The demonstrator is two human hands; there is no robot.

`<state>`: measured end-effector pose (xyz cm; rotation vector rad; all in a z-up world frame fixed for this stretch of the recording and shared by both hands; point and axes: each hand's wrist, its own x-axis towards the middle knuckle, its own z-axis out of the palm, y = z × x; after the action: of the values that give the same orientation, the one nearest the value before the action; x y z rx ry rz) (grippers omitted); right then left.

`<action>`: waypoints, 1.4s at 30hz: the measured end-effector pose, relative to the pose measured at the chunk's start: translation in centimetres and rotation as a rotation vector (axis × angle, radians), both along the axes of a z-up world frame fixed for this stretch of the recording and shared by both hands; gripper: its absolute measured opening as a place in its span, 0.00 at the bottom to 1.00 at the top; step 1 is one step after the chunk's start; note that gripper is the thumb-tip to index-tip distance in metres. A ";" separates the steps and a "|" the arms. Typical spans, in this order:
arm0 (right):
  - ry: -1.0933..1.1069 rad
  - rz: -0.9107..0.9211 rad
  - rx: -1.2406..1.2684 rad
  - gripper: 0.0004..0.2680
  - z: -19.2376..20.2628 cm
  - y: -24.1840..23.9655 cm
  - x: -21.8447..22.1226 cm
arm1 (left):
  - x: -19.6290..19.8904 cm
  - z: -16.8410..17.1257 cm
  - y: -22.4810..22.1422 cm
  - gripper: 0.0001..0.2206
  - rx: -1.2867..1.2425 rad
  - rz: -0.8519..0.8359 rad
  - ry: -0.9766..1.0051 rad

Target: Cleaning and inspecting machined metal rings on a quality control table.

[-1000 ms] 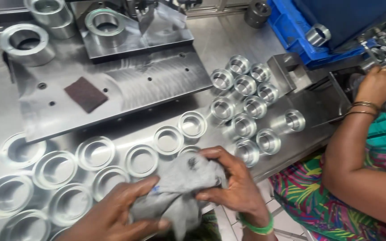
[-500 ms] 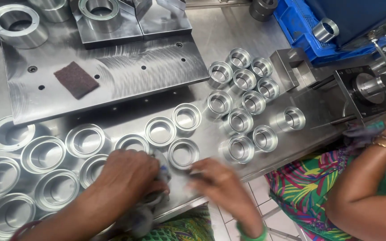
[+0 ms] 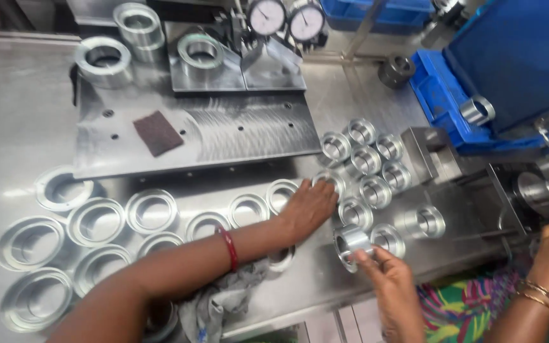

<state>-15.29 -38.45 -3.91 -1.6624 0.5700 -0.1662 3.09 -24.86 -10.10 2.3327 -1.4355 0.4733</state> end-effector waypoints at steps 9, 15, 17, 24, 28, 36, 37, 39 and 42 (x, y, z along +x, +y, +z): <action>-0.626 0.335 -1.139 0.12 7.9 4.8 18.3 | -3.7 0.8 4.2 0.06 -0.129 -0.181 0.354; -0.723 0.454 -1.367 0.11 6.5 7.4 29.5 | -4.6 6.0 11.2 0.13 -0.144 -0.279 0.765; -0.726 0.446 -1.373 0.10 6.2 8.5 31.4 | -3.8 9.5 14.6 0.13 -0.184 -0.293 0.711; -0.565 0.290 -1.483 0.10 5.2 10.5 36.7 | 0.2 14.5 21.0 0.09 -0.237 0.025 0.435; -0.553 0.279 -1.443 0.11 4.7 10.3 36.6 | 2.0 15.4 20.9 0.06 -0.088 0.175 0.449; -0.738 0.536 -1.146 0.12 5.8 7.0 23.3 | 9.1 14.0 15.7 0.08 -0.261 0.109 0.035; -0.734 0.533 -1.149 0.12 5.3 6.6 20.4 | 10.6 13.1 14.6 0.08 -0.262 0.104 0.037; -0.572 0.373 -1.130 0.13 4.4 5.7 14.5 | 13.7 11.4 12.2 0.06 -0.282 0.145 -0.095; -0.348 0.380 -1.062 0.15 2.8 3.4 7.4 | 18.1 9.6 9.0 0.06 -0.233 0.217 -0.177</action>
<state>-7.90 -35.00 -1.09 -2.6456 -0.1774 -0.5287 21.23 -15.89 -0.52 2.3104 -1.1318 0.8775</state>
